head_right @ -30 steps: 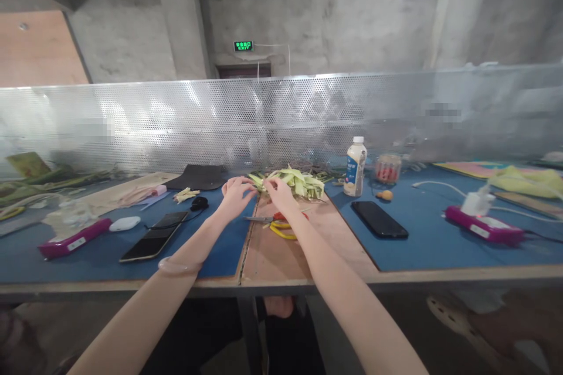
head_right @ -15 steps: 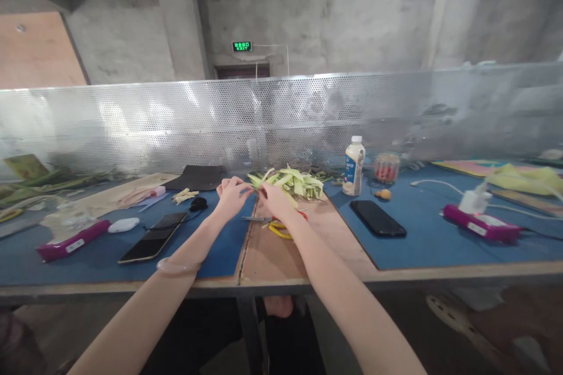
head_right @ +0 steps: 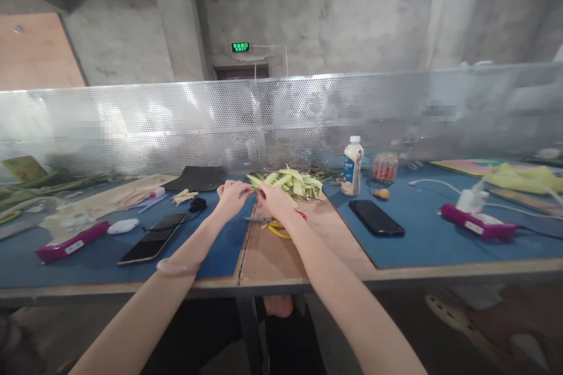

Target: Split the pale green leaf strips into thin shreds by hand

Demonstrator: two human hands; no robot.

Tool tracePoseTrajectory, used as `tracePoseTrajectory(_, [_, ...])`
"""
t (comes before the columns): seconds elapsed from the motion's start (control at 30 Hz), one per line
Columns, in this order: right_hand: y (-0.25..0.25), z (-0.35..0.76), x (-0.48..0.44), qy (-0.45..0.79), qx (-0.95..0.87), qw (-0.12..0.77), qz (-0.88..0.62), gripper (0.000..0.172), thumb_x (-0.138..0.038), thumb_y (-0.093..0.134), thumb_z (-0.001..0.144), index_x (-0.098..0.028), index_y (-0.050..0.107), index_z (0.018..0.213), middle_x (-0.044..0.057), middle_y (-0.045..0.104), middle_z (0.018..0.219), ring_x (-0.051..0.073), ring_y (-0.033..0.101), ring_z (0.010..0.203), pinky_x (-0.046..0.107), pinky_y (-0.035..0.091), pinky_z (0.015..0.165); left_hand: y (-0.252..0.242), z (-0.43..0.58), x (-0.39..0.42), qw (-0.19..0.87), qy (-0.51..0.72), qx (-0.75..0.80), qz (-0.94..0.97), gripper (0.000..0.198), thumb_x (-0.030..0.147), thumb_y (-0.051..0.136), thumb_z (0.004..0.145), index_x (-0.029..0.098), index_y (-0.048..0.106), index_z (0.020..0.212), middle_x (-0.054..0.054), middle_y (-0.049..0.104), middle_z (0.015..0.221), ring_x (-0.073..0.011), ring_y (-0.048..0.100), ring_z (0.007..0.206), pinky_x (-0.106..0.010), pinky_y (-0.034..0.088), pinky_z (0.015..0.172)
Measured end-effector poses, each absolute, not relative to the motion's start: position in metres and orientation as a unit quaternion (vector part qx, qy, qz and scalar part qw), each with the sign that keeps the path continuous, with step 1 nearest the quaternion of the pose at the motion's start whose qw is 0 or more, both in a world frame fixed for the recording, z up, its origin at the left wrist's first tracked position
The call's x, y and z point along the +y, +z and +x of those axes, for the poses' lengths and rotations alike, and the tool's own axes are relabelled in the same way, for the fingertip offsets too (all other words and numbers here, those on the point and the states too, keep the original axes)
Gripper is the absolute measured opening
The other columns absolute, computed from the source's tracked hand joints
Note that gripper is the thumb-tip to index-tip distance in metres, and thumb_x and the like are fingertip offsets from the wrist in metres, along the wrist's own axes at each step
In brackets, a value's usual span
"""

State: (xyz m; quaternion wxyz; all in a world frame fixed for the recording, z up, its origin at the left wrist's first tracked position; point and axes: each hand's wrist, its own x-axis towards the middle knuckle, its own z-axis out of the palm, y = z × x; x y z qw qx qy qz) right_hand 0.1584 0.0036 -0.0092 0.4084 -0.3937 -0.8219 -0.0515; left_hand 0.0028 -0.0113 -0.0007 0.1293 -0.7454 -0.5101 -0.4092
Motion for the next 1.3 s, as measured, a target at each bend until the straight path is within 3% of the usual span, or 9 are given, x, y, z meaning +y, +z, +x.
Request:
tracePoseTrajectory(0.3, [-0.006,0.158,0.000,-0.050,-0.815,0.425,-0.390,0.016,-0.025,0.042,0.083,-0.018,0.056,0.080,0.002,0.058,0.065,0.012,0.051,0.057,0.021,0.034,0.058,0.002,0.004,-0.014,0.133,-0.412,-0.504,-0.747,0.015,0.032,0.052,0.076,0.024,0.064,0.074,-0.003,0.064,0.087,-0.0233,0.044,0.093,-0.038,0.026,0.078])
tracePoseTrajectory(0.47, [-0.006,0.158,0.001,-0.001,-0.801,0.463,-0.379,0.018,-0.028,0.042,0.083,-0.017,0.056,0.082,0.002,0.059,0.067,0.013,0.052,0.058,0.022,0.036,0.058,0.003,0.001,-0.008,0.096,-0.402,-0.475,-0.777,0.017,0.031,0.052,0.075,0.020,0.065,0.074,-0.004,0.061,0.076,-0.0182,0.050,0.078,-0.030,0.036,0.072])
tracePoseTrajectory(0.57, [-0.009,0.159,0.006,0.053,-0.794,0.492,-0.352,0.017,-0.026,0.041,0.083,-0.017,0.056,0.084,0.001,0.060,0.068,0.012,0.053,0.060,0.023,0.039,0.060,0.003,0.000,-0.006,0.012,-0.432,-0.458,-0.777,0.017,0.031,0.053,0.074,0.018,0.064,0.074,-0.003,0.061,0.071,-0.0148,0.053,0.068,-0.026,0.040,0.065])
tracePoseTrajectory(0.83, [-0.012,0.158,0.020,0.188,-0.774,0.502,-0.337,0.018,-0.018,0.046,0.077,-0.015,0.058,0.090,0.004,0.064,0.085,0.013,0.058,0.077,0.026,0.043,0.073,0.005,0.002,-0.008,-0.403,-0.550,-0.372,-0.630,0.027,0.036,0.066,0.063,0.014,0.061,0.078,-0.004,0.064,0.071,-0.0141,0.059,0.065,-0.027,0.046,0.063])
tracePoseTrajectory(1.07, [-0.003,0.161,0.015,0.198,-0.754,0.517,-0.354,0.020,-0.031,0.055,0.073,-0.016,0.066,0.082,0.004,0.065,0.079,0.015,0.057,0.072,0.028,0.044,0.070,0.006,0.000,-0.008,-0.373,-0.563,-0.405,-0.616,0.031,0.038,0.069,0.059,0.014,0.067,0.078,-0.001,0.062,0.066,-0.0085,0.051,0.058,-0.019,0.036,0.050])
tracePoseTrajectory(1.3, [-0.010,0.157,0.017,0.316,-0.736,0.514,-0.307,0.021,-0.026,0.053,0.073,-0.016,0.065,0.086,0.003,0.065,0.078,0.014,0.058,0.069,0.026,0.046,0.065,0.006,0.002,-0.009,-0.520,-0.574,-0.327,-0.541,0.025,0.020,0.072,0.060,0.010,0.059,0.078,-0.004,0.063,0.068,-0.0108,0.060,0.065,-0.024,0.048,0.063])
